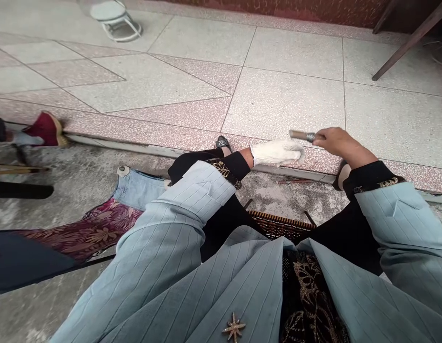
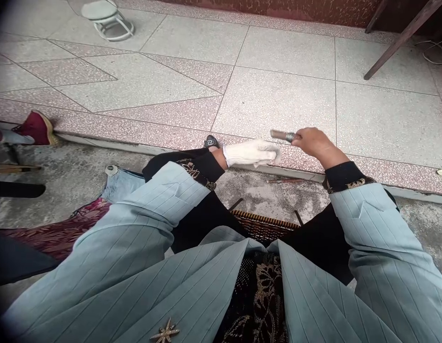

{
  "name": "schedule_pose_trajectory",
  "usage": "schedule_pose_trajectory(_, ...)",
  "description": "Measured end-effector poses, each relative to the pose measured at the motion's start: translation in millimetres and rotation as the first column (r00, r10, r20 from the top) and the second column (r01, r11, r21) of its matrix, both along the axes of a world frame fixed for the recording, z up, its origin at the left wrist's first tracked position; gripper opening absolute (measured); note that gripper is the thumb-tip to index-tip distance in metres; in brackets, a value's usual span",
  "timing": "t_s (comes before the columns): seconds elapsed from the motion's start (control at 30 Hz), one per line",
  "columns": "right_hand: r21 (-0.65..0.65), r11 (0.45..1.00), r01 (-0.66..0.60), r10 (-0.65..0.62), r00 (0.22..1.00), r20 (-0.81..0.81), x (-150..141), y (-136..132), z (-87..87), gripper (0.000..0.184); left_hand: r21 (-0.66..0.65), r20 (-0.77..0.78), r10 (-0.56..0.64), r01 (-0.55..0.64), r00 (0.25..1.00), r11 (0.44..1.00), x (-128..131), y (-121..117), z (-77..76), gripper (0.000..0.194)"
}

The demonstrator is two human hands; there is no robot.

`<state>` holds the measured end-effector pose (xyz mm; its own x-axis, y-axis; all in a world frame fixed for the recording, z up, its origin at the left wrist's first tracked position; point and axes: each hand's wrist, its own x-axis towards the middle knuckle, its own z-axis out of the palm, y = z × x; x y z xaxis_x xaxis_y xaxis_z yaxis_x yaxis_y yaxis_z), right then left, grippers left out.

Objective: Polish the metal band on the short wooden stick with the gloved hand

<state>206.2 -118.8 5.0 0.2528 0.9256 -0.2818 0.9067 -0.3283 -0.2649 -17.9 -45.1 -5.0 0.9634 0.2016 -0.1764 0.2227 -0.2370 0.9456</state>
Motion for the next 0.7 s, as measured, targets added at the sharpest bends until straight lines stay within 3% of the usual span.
schedule_pose_trajectory(0.07, -0.199, 0.963, -0.179, 0.185, 0.983, 0.012, -5, -2, -4.0, 0.026, 0.041, 0.001, 0.059, -0.059, 0.998, 0.997, -1, 5, -1.2, 0.015)
schedule_pose_trajectory(0.13, -0.341, 0.851, -0.399, 0.35, 0.915, -0.199, -9, -6, -1.3, 0.025, 0.071, 0.001, 0.104, -0.104, 0.995, 0.992, 0, 11, -2.9, 0.013)
schedule_pose_trajectory(0.2, -0.333, 0.726, -0.601, 0.407, 0.766, -0.497, -8, -12, 9.5, 0.028, 0.059, 0.007, 0.124, -0.124, 0.992, 0.991, 1, 15, -4.3, 0.012)
schedule_pose_trajectory(0.23, -0.279, 0.698, -0.659, 0.394, 0.679, -0.62, -7, -15, 17.1, 0.032, 0.027, 0.018, 0.132, -0.132, 0.991, 0.991, 2, 15, -4.7, 0.012)
schedule_pose_trajectory(0.27, -0.213, 0.72, -0.661, 0.37, 0.625, -0.688, -4, -18, 25.4, 0.035, -0.015, 0.032, 0.138, -0.137, 0.99, 0.99, 2, 15, -4.9, 0.013)
schedule_pose_trajectory(0.37, 0.051, 0.922, -0.385, 0.28, 0.568, -0.774, 6, -27, 46.0, 0.032, -0.132, 0.073, 0.139, -0.128, 0.988, 0.983, 3, 12, -4.9, 0.018)
schedule_pose_trajectory(0.4, 0.154, 0.957, -0.247, 0.265, 0.519, -0.813, 9, -29, 49.5, 0.032, -0.162, 0.083, 0.124, -0.109, 0.989, 0.981, 3, 12, -5.0, 0.021)
schedule_pose_trajectory(0.5, 0.274, 0.958, 0.089, 0.208, 0.445, -0.871, 16, -31, 49.8, 0.029, -0.238, 0.107, 0.066, -0.039, 0.992, 0.971, 3, 12, -6.8, 0.026)
schedule_pose_trajectory(0.7, 0.19, 0.91, 0.369, -0.035, 0.524, -0.851, 19, -22, 42.2, 0.021, -0.292, 0.098, -0.003, 0.032, 0.995, 0.956, 6, 13, -12.1, 0.026)
